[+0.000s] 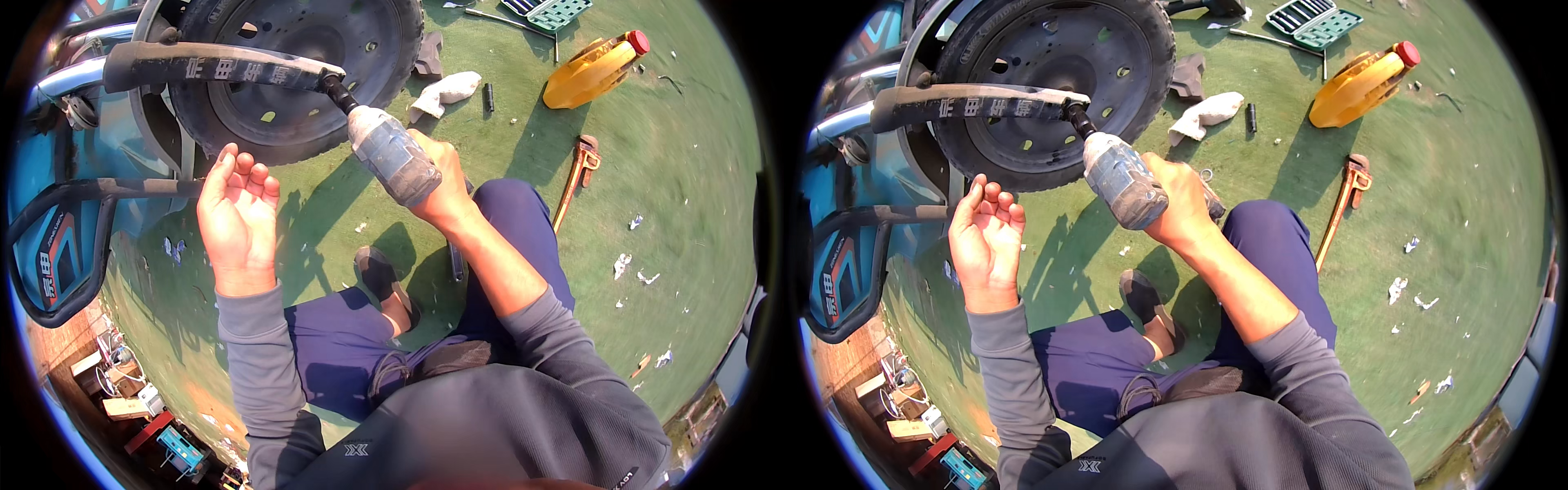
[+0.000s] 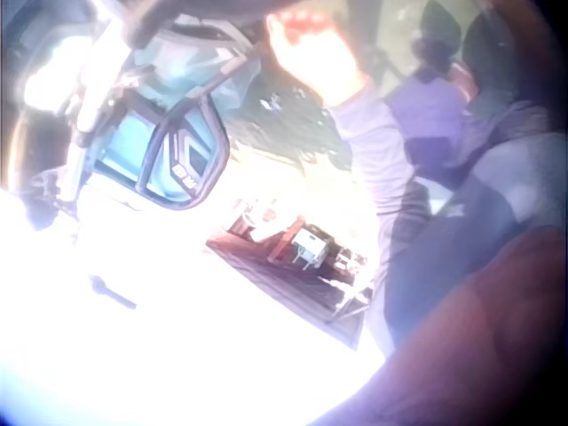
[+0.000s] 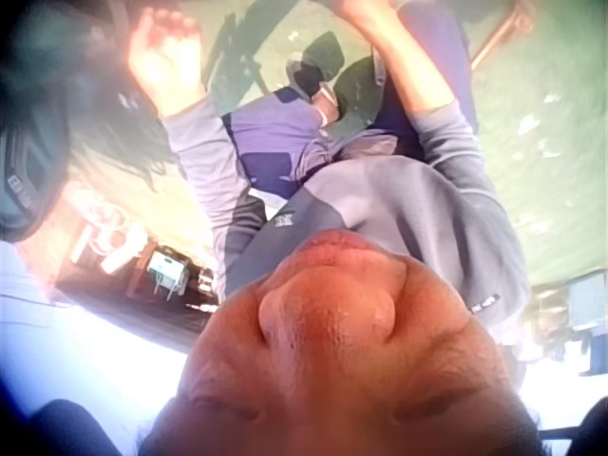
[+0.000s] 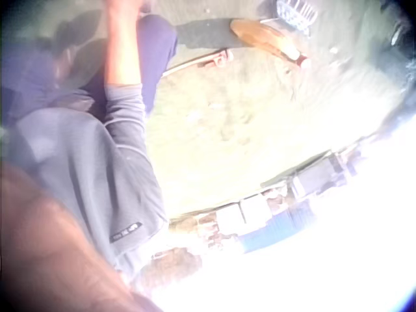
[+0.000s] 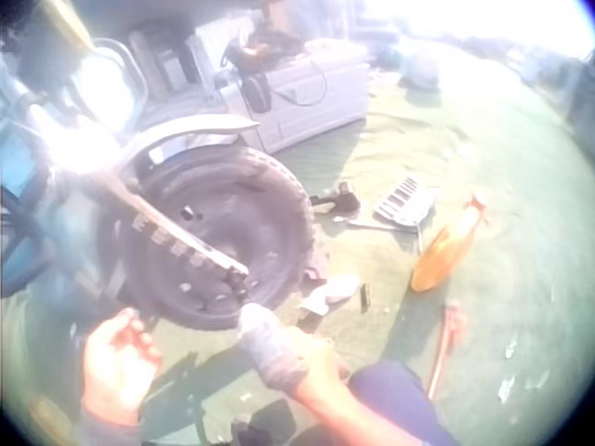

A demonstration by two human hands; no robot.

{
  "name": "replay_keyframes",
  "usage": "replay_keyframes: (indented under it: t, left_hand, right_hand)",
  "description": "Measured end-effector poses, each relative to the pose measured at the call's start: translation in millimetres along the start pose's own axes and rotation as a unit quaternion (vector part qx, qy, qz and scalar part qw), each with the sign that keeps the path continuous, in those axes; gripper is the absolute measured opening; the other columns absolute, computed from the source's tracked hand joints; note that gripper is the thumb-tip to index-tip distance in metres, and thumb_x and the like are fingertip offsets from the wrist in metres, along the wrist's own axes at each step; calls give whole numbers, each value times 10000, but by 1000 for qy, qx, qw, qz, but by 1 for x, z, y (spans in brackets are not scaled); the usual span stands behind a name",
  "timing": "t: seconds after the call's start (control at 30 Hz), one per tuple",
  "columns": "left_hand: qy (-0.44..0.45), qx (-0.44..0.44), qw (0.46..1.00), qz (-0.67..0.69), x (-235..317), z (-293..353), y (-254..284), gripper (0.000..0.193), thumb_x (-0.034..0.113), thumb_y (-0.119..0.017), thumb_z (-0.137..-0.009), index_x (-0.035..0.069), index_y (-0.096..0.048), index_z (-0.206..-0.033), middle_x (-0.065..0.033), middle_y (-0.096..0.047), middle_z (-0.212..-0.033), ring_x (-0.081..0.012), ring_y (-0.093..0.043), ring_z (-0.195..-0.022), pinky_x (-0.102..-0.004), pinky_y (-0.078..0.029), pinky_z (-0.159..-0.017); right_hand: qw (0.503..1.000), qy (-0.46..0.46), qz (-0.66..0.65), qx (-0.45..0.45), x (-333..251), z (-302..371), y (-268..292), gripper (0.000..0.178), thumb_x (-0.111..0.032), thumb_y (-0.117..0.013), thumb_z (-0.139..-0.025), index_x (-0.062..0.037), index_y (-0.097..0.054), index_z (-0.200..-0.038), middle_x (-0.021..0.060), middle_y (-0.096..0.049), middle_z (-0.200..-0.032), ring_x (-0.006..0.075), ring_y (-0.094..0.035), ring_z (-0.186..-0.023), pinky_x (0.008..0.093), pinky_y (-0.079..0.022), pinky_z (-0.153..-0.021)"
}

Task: The person sits on the ground and repeatedly removes and reattaches a scooter wheel using a cordless impact driver. They align the wheel with the axle, tighten the axle nut, and then loosen it again to remove the wheel multiple times.

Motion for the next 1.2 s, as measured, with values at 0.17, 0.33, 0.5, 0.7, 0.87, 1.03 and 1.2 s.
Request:
replay_keyframes:
  t: [0.17,0.33,0.5,0.7,0.87,1.03,1.2]
  left_hand:
    - [-16,18,1000,14,5,13,21,164,157,-639,-1026,64,-670,-1158,-39,-670,-994,-181,-647,-898,-349,-562,-781]
    - [-22,-9,999,37,18,23,10,169,158,-639,-1025,56,-668,-1157,-40,-666,-997,-181,-645,-898,-350,-559,-788]
    - [-29,-12,999,26,11,29,0,187,165,-647,-1018,60,-680,-1170,-27,-671,-994,-174,-644,-894,-350,-560,-784]
    - [-25,-4,999,31,9,30,11,185,170,-650,-1015,65,-682,-1165,-22,-672,-982,-170,-642,-890,-349,-560,-782]
    - [-21,-2,999,32,6,25,17,181,170,-651,-1014,66,-683,-1159,-18,-668,-979,-168,-638,-889,-346,-555,-784]
    - [-18,1,999,31,7,25,15,184,163,-654,-1013,61,-676,-1164,-27,-662,-988,-171,-634,-900,-346,-539,-792]
    - [-15,-15,999,37,11,25,13,181,155,-652,-1016,54,-663,-1166,-38,-658,-997,-182,-634,-905,-350,-535,-791]
  right_hand:
    - [1000,-24,-16,-9,-5,0,1,267,-192,-813,-789,-8,-650,-893,259,-709,-805,448,-724,-813,483,-572,-693]
    - [1000,-2,11,-10,-2,1,-2,301,-198,-820,-788,-24,-669,-981,244,-721,-815,442,-729,-829,475,-584,-718]
    - [997,49,-46,25,10,4,-18,349,-180,-841,-773,-32,-685,-1049,224,-743,-863,433,-735,-875,459,-595,-754]
    - [998,37,-51,30,1,5,-11,362,-177,-849,-766,-23,-695,-1054,217,-751,-913,427,-734,-907,443,-594,-765]
    - [1000,2,-24,9,0,8,-13,310,-161,-834,-776,-35,-710,-1030,217,-744,-917,428,-729,-904,440,-589,-759]
    - [998,25,-62,14,-1,8,-14,273,-139,-803,-794,-41,-712,-1032,223,-735,-907,436,-720,-902,432,-589,-753]
    - [1000,17,-21,0,3,5,-13,240,-111,-776,-798,-32,-708,-1015,217,-736,-914,425,-726,-909,417,-592,-755]
Point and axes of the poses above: each hand's wrist, its own z-axis away from the middle knuckle, its own y-axis out of the back of the hand, x = y × z, the point moved 2 cm from there along -z, towards the middle knuckle
